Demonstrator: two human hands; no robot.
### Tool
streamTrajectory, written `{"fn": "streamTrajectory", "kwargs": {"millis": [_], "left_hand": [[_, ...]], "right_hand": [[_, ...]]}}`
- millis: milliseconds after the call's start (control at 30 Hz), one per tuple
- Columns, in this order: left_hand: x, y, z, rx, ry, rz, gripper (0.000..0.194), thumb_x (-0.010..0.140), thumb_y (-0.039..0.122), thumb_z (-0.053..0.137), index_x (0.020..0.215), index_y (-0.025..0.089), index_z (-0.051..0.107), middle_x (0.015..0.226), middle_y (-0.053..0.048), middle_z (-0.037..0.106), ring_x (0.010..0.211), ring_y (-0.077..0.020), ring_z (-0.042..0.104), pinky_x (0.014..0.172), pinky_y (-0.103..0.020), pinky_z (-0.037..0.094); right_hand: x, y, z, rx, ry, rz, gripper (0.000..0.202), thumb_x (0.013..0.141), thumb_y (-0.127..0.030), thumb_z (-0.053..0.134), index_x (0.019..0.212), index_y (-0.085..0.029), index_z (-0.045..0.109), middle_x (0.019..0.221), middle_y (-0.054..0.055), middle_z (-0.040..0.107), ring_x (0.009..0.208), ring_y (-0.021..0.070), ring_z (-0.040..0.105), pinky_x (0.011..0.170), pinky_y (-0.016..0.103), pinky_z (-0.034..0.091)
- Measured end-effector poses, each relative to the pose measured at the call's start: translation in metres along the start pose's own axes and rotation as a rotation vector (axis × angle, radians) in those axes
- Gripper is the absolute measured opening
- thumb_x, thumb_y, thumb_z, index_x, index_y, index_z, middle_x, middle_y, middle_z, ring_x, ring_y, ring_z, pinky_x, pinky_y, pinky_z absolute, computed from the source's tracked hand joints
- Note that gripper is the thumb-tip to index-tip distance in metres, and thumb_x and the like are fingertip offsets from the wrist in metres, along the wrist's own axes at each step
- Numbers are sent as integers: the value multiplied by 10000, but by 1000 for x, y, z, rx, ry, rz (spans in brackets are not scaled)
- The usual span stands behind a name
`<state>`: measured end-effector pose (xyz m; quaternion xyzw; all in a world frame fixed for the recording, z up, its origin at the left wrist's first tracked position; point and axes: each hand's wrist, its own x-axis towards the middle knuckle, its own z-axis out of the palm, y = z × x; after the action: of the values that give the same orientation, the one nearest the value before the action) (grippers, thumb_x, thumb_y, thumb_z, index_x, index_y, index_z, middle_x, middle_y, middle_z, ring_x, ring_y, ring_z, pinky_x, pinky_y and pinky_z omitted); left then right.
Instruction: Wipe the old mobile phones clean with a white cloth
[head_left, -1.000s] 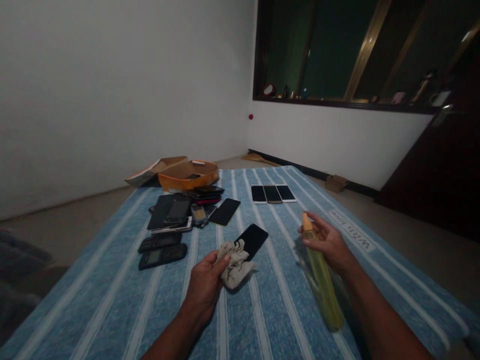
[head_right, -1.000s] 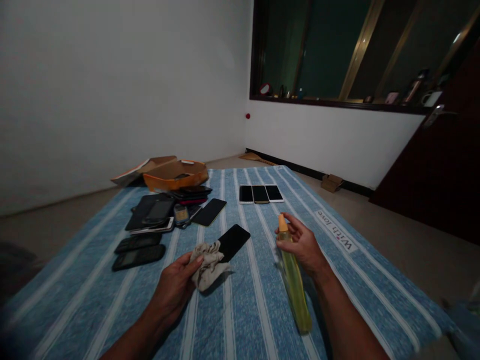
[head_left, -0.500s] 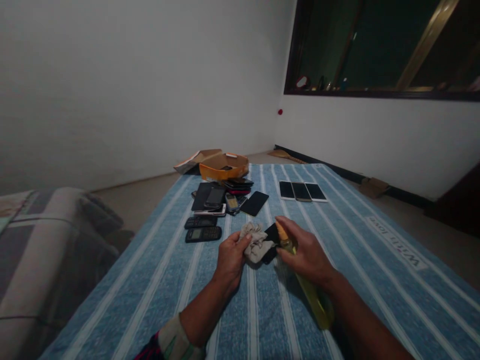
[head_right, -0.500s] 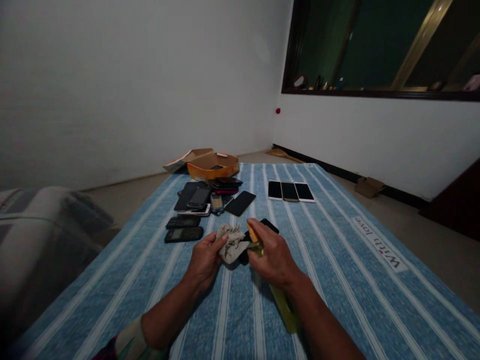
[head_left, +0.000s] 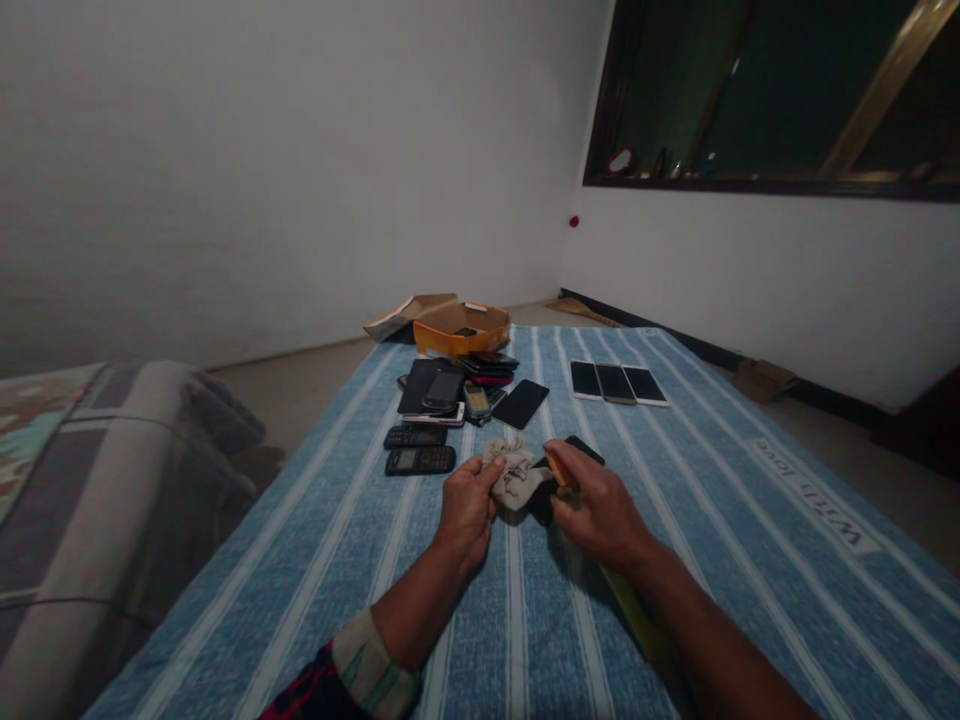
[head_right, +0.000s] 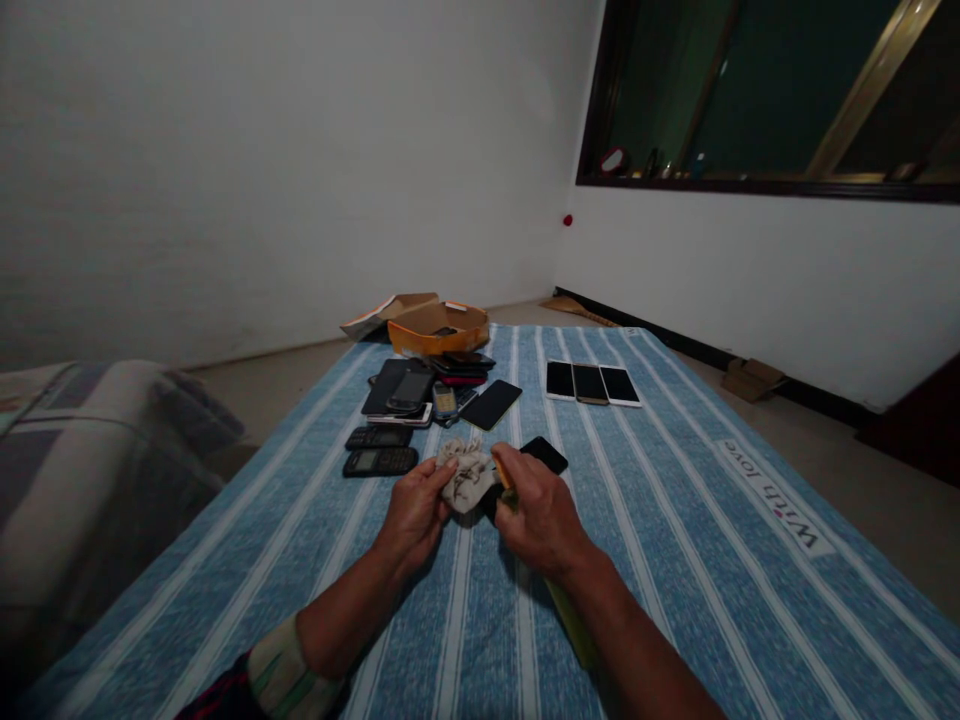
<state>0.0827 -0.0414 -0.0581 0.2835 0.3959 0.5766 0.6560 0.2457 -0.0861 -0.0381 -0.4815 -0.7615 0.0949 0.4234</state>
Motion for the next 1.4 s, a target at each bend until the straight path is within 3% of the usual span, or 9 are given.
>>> {"fn": "streamTrajectory", "kwargs": {"millis": [467, 667, 1067, 1267, 1400], "left_hand": [[0, 5, 2, -50, 48, -21, 115, 848, 42, 591, 811, 88, 689, 707, -67, 757, 604, -143, 717, 594, -210, 590], [1, 3, 1, -57, 49, -23, 102, 843, 37, 601, 823, 84, 690, 724, -75, 761, 606, -146, 717, 579, -206, 584], [2, 3, 1, -58, 56, -25, 118, 856, 28, 585, 855, 85, 689, 751, -82, 766, 645, -155, 732, 609, -216, 596], [1, 4, 1, -46, 56, -38, 123, 864, 38, 579, 848, 85, 691, 751, -90, 765, 654, -161, 736, 607, -221, 599], [0, 6, 1, -37, 61, -38, 129, 868, 38, 575, 839, 94, 687, 732, -76, 762, 619, -148, 725, 583, -210, 592]], "right_hand": [[0, -2, 3, -34, -16, -43, 582, 688, -125, 491, 1266, -179, 518, 1104, 104, 665, 1003, 240, 635, 891, 357, 516], [-1, 3, 6, -92, 6, -4, 597, 704, -140, 473, 1299, -147, 509, 1110, 127, 661, 1055, 266, 618, 929, 408, 502], [0, 8, -3, -144, 80, 105, 600, 714, -190, 474, 1309, -145, 532, 1178, 134, 660, 1074, 264, 632, 940, 396, 500], [1, 26, -33, -204, 208, 260, 605, 738, -312, 516, 1323, -158, 526, 1241, 129, 640, 1096, 275, 630, 937, 387, 491], [-14, 66, -86, -495, 267, 634, 608, 747, -344, 529, 1331, -179, 511, 1049, 109, 697, 896, 276, 679, 785, 357, 513]]}}
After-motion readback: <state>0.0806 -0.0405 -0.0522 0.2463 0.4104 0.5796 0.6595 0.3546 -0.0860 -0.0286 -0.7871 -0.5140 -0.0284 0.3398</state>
